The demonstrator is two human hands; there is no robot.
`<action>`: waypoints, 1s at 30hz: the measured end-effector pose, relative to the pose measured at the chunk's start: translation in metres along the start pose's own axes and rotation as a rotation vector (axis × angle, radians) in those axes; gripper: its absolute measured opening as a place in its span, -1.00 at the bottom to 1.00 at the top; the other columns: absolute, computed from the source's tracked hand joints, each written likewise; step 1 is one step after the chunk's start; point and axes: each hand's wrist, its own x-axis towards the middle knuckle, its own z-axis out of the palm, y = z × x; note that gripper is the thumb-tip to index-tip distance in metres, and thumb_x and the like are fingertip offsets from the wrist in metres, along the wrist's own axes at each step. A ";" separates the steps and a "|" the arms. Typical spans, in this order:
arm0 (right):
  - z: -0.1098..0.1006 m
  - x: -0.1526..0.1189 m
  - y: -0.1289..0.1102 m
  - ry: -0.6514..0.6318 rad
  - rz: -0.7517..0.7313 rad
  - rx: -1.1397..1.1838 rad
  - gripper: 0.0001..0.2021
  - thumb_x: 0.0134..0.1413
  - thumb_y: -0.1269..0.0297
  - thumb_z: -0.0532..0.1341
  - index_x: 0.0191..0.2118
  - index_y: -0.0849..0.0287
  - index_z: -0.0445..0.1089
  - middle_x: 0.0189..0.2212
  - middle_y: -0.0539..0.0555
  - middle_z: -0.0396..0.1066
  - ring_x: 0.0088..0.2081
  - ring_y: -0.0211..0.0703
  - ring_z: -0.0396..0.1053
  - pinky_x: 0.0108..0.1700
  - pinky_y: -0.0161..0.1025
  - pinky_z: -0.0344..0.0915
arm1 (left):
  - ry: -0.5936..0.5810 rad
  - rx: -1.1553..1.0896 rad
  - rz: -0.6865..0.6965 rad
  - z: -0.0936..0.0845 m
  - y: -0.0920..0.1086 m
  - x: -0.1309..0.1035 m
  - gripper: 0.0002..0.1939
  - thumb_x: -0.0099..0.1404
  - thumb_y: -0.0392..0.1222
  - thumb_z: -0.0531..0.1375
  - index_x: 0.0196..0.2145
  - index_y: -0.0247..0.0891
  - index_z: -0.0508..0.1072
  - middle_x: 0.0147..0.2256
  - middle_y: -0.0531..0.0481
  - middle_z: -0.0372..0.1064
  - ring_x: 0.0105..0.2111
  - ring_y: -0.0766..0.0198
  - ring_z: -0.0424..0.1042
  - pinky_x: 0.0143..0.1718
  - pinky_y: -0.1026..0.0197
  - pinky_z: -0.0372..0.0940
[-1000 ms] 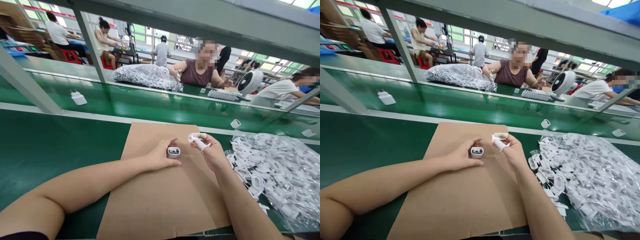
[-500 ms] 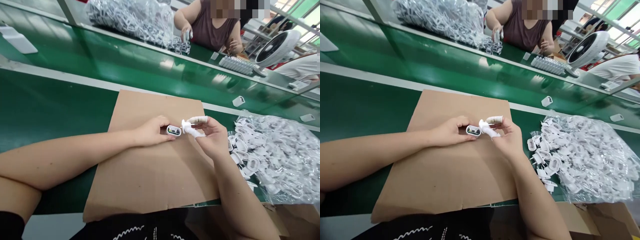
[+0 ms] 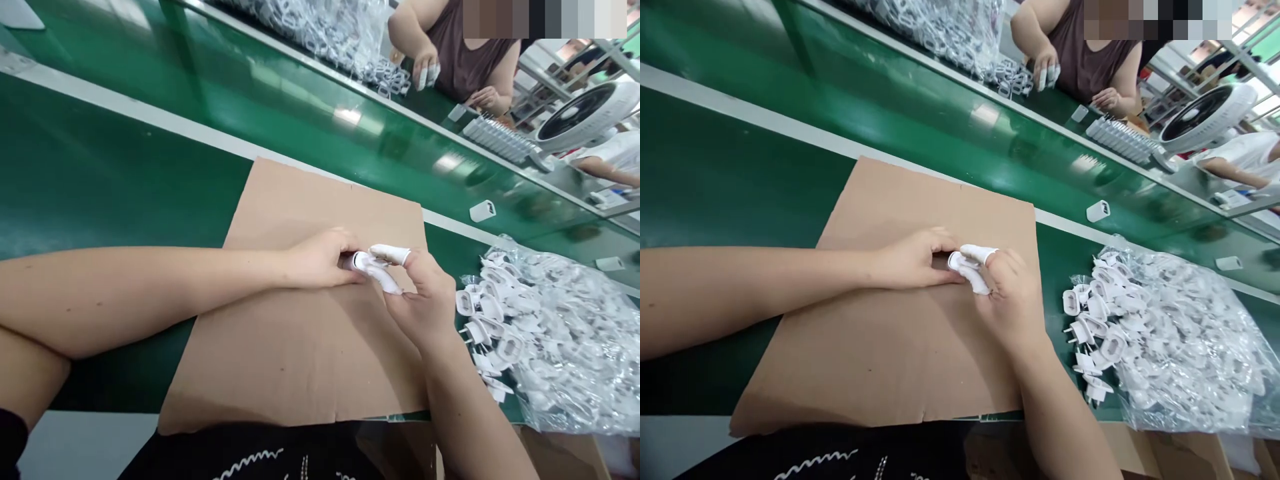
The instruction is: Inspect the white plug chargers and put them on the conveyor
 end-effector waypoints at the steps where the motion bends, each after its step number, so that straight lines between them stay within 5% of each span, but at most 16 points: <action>1: 0.001 0.000 0.001 -0.005 -0.007 -0.004 -0.84 0.32 0.29 0.30 -0.02 0.06 0.53 -0.25 0.06 0.63 -0.25 -0.09 0.56 -0.22 -0.14 0.51 | 0.002 -0.004 0.003 0.000 -0.001 0.000 -0.81 0.29 -0.05 0.33 -0.27 -0.22 0.56 -0.35 0.00 0.45 -0.22 0.13 0.40 -0.16 0.09 0.28; 8: 0.006 -0.002 0.004 0.006 0.026 -0.003 -0.81 0.31 0.27 0.30 0.01 0.01 0.53 -0.23 0.06 0.63 -0.23 -0.05 0.58 -0.19 -0.10 0.52 | 0.012 -0.015 -0.016 0.001 -0.002 0.001 -0.85 0.27 -0.09 0.35 -0.28 -0.22 0.57 -0.35 0.00 0.47 -0.24 0.13 0.43 -0.19 0.11 0.28; 13: 0.005 -0.005 0.001 0.142 0.147 0.117 -0.79 0.26 0.33 0.33 -0.01 0.01 0.51 -0.20 0.05 0.64 -0.27 -0.07 0.58 -0.14 -0.06 0.53 | 0.007 0.020 -0.040 0.001 0.000 0.002 -0.80 0.25 -0.07 0.37 -0.33 -0.26 0.56 -0.36 -0.02 0.45 -0.28 0.13 0.42 -0.24 0.11 0.26; 25: 0.002 0.005 -0.001 -0.043 0.092 -0.056 -0.89 0.21 0.31 0.30 -0.14 0.05 0.50 -0.24 0.09 0.65 -0.21 0.02 0.60 -0.25 -0.11 0.49 | 0.014 0.016 -0.062 0.002 0.001 0.001 -0.79 0.25 -0.05 0.36 -0.33 -0.26 0.56 -0.33 -0.06 0.42 -0.28 0.13 0.43 -0.23 0.11 0.29; 30: 0.005 0.005 -0.002 -0.017 0.064 -0.096 -0.90 0.17 0.28 0.29 -0.18 0.07 0.49 -0.28 0.07 0.64 -0.25 0.02 0.59 -0.27 -0.12 0.46 | 0.019 0.003 -0.075 0.002 0.001 0.001 -0.77 0.23 -0.04 0.37 -0.34 -0.27 0.56 -0.30 -0.03 0.42 -0.29 0.18 0.42 -0.21 0.15 0.31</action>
